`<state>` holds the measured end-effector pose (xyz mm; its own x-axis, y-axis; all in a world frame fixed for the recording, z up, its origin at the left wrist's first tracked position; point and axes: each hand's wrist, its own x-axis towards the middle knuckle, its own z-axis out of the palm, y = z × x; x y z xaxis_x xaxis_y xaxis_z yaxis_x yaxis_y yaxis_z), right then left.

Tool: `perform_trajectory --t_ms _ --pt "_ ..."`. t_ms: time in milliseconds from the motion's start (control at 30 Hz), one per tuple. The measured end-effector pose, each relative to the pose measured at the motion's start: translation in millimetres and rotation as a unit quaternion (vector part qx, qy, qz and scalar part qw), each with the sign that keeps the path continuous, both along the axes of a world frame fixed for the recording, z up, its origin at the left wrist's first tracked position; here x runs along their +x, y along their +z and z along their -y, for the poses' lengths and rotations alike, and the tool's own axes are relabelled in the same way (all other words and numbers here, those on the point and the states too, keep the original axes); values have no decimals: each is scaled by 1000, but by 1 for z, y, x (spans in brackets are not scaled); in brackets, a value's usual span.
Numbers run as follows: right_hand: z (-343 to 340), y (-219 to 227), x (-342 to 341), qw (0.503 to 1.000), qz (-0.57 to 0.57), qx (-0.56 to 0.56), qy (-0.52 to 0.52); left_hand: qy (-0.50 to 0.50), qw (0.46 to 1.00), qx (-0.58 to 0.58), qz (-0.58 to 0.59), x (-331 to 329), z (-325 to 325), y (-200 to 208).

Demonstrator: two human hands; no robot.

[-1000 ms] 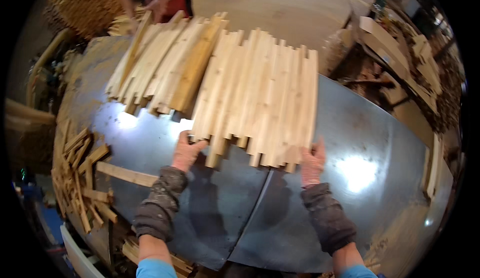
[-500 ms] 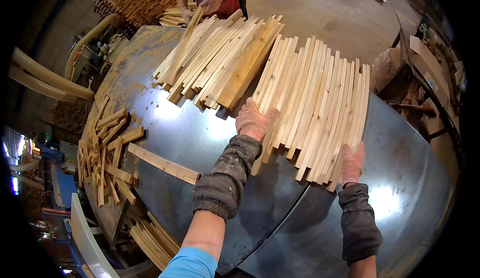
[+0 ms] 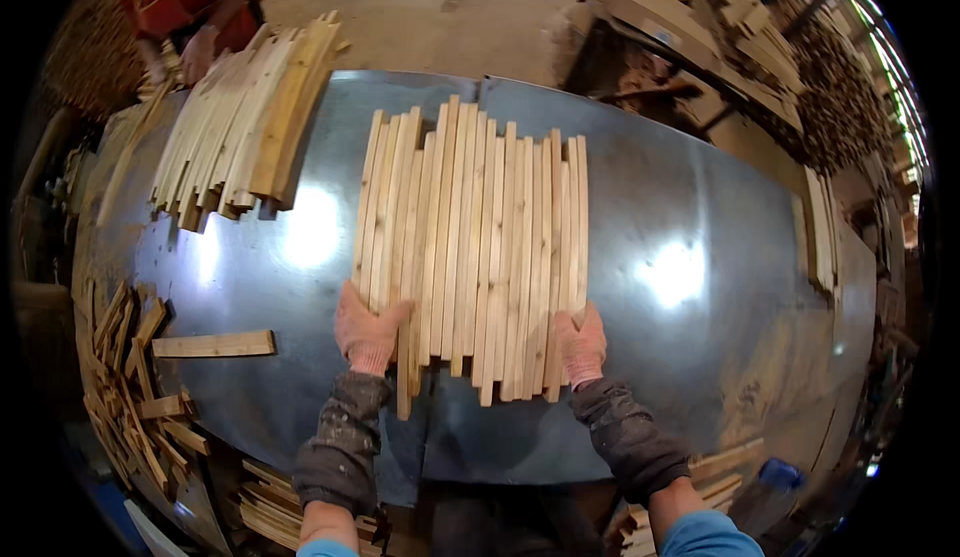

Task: The person repeatedly picks up stacks of light-colored wooden planks from a metal table and places them onto a conveyor belt. The worker handles the planks by hand, moving them in batches to feed the machinery in a workshop environment.

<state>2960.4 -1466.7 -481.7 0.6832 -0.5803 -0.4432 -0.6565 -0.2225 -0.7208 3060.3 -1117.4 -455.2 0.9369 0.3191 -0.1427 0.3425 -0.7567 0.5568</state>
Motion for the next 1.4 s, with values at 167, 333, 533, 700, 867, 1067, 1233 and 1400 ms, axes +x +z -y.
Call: perform_trajectory --t_ms 167,333,533,700,867,1067,1233,1400 --pt "3 31 -157 994 -46 31 -93 -36 997 35 -64 -135 23 24" --pt "8 30 -292 990 -69 -3 -120 -60 992 40 -100 -254 28 29" --pt "18 20 -428 990 -67 52 -116 -99 976 -123 -153 -341 7 54" --pt "48 8 -452 959 -53 248 -124 -321 932 42 -161 -291 -47 27" --pt "57 15 -411 908 -123 360 -173 -351 915 167 -107 -260 -43 -24" --pt "38 10 -412 890 -32 389 -235 -247 944 -139 -167 -273 0 0" --pt "39 20 -413 875 12 436 -209 -124 835 -466 -266 -265 6 39" --pt "42 31 -419 879 -2 436 -195 -133 793 -506 -313 -274 3 33"
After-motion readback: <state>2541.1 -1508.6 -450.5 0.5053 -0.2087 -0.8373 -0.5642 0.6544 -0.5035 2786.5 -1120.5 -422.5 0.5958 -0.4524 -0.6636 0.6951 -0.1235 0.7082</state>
